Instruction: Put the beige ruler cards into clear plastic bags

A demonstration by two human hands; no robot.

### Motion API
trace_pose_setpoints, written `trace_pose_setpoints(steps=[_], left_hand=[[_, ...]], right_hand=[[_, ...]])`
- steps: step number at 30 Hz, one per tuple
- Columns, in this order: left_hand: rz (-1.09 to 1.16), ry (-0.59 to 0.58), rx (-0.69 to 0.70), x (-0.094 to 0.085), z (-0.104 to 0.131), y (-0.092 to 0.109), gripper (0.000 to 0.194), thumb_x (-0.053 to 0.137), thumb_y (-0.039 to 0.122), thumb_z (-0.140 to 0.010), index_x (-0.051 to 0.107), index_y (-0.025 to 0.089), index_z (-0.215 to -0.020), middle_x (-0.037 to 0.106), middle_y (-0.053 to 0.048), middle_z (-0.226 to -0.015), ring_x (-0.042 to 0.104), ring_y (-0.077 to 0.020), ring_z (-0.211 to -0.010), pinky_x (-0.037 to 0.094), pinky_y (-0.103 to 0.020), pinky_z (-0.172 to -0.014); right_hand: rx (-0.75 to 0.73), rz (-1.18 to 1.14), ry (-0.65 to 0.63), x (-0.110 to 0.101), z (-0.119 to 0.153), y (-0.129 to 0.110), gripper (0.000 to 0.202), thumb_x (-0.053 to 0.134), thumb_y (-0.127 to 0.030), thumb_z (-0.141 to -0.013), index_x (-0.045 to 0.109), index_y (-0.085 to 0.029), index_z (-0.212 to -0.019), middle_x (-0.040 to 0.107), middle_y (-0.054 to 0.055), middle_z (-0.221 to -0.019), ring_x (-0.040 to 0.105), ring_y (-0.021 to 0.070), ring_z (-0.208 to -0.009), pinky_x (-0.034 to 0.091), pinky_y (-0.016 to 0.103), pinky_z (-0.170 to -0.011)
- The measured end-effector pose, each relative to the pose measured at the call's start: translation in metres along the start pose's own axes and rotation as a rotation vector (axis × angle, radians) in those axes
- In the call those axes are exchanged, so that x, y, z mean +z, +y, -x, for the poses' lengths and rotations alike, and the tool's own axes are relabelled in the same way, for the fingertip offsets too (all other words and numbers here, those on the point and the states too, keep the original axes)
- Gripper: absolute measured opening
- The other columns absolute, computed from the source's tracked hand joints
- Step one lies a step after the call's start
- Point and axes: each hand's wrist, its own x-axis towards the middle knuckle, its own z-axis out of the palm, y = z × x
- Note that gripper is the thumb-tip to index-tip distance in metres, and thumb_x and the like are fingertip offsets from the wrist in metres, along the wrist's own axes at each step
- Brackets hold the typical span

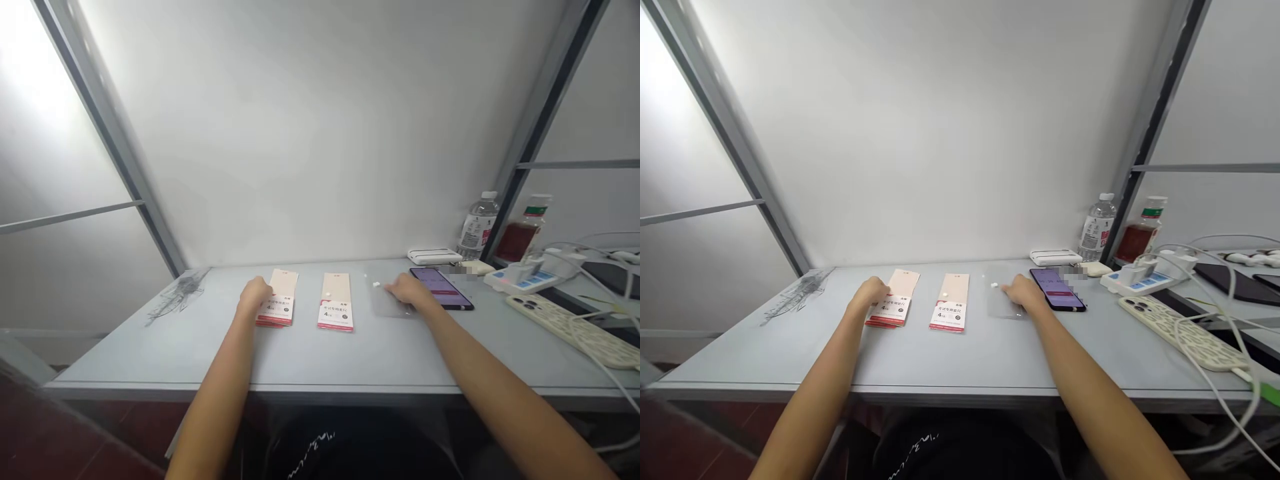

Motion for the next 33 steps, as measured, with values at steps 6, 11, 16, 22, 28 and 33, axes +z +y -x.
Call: trace_pose_setpoints(steps=[6, 11, 16, 22, 28, 33], left_hand=[[-0.204, 0.102, 0.035, 0.004, 0.010, 0.007, 0.026, 0.054, 0.025, -0.066, 0.055, 0.016, -0.091, 0.060, -0.016, -0.096, 0.058, -0.0283, -0.085, 0.042, -0.033, -0.062], [-0.177, 0.131, 0.382, 0.029, 0.035, 0.034, 0.045, 0.036, 0.053, -0.078, 0.050, 0.022, -0.108, 0.055, -0.009, -0.109, 0.056, -0.0206, -0.089, 0.041, -0.028, -0.069], [-0.316, 0.007, 0.637, 0.063, 0.061, 0.061, 0.042, 0.045, 0.055, -0.072, 0.057, 0.018, -0.091, 0.060, -0.008, -0.090, 0.057, -0.0208, -0.076, 0.041, -0.028, -0.062], [-0.399, 0.042, 0.645, 0.068, 0.065, 0.068, 0.018, 0.043, 0.018, -0.076, 0.057, 0.014, -0.066, 0.058, -0.010, -0.071, 0.056, -0.0201, -0.066, 0.038, -0.027, -0.056], [-0.331, 0.118, 0.675, 0.058, 0.071, 0.069, 0.027, 0.034, 0.013, -0.079, 0.058, 0.016, -0.066, 0.059, -0.008, -0.070, 0.053, -0.0168, -0.062, 0.037, -0.026, -0.055], [-0.045, 0.236, 0.835, 0.062, 0.073, 0.069, 0.028, 0.033, 0.027, -0.085, 0.059, 0.019, -0.089, 0.063, -0.004, -0.079, 0.056, -0.0140, -0.067, 0.040, -0.024, -0.060]], right_hand=[[0.046, 0.140, 0.016, 0.005, 0.000, 0.000, 0.045, 0.052, -0.044, -0.073, 0.053, -0.011, -0.103, 0.060, 0.019, -0.102, 0.056, 0.0324, -0.095, 0.043, 0.037, -0.069], [0.015, 0.199, 0.095, 0.001, 0.006, -0.001, 0.039, 0.047, -0.041, -0.077, 0.056, -0.013, -0.102, 0.055, 0.020, -0.105, 0.053, 0.0332, -0.098, 0.042, 0.041, -0.072], [-0.162, -0.059, 0.346, -0.008, 0.012, -0.012, 0.030, 0.044, -0.033, -0.078, 0.061, -0.012, -0.092, 0.061, 0.016, -0.094, 0.054, 0.0284, -0.094, 0.040, 0.039, -0.077], [-0.393, -0.454, 0.191, -0.011, 0.038, -0.042, 0.037, 0.038, -0.045, -0.081, 0.062, -0.017, -0.081, 0.062, 0.002, -0.062, 0.057, 0.0137, -0.054, 0.043, 0.025, -0.056], [-0.322, -0.431, -0.021, 0.001, 0.064, -0.065, 0.045, 0.039, -0.054, -0.078, 0.059, -0.017, -0.064, 0.060, 0.002, -0.053, 0.049, 0.0106, -0.034, 0.041, 0.025, -0.044], [-0.344, -0.622, -0.151, 0.005, 0.070, -0.073, 0.036, 0.046, -0.050, -0.075, 0.055, -0.017, -0.063, 0.061, 0.002, -0.057, 0.051, 0.0109, -0.038, 0.038, 0.023, -0.039]])
